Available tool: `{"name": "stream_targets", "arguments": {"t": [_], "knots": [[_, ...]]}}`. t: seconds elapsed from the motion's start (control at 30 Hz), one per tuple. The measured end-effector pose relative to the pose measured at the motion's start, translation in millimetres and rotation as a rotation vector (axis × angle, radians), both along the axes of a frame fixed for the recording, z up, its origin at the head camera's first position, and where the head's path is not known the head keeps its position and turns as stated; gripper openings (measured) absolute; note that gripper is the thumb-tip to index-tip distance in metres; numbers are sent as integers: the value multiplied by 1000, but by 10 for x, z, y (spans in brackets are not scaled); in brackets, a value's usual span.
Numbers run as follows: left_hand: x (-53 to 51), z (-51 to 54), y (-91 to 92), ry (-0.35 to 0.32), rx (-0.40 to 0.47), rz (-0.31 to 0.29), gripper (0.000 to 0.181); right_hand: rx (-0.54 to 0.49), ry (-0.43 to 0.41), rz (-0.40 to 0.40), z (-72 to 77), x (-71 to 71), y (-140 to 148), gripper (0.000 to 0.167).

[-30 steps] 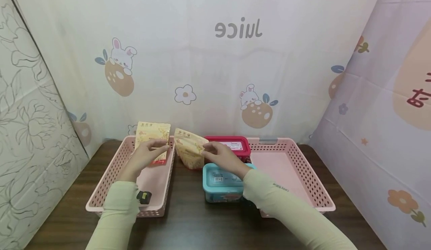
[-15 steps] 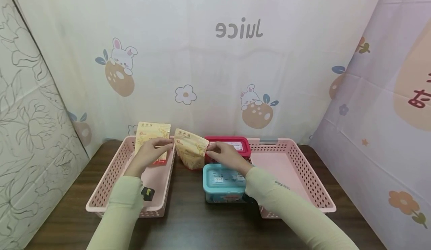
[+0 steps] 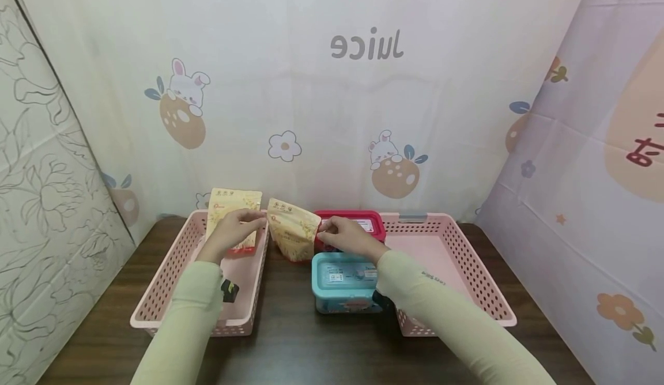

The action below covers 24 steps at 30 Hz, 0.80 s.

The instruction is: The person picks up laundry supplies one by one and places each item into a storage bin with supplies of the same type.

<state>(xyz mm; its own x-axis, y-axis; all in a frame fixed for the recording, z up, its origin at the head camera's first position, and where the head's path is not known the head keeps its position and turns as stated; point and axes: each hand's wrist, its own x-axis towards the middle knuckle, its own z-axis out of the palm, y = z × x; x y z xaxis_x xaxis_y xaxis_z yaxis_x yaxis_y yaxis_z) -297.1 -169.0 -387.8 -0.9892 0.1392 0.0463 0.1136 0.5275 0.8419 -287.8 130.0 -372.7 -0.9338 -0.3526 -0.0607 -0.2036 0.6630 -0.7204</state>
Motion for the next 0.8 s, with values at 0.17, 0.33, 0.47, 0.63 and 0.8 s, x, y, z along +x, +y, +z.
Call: {"name": "stream_targets", "arguments": {"t": [0.17,0.33,0.47,0.63,0.8], "knots": [[-80,5,3,-33,-15,0,46,48,3,13,57,-42,-26,24],[-159,18,9,-49,-45,-1,47,77,-19,16,108,-61,-55,28],[-224,18,7,-57,-73,3,48,103,-25,3,121,-82,-71,31],[-288,-3,21,-73,-88,6,48,125,-26,-2,125,-111,-81,32],[-311,-18,59,-70,-96,4,48,126,-38,3,111,-125,-86,34]]}}
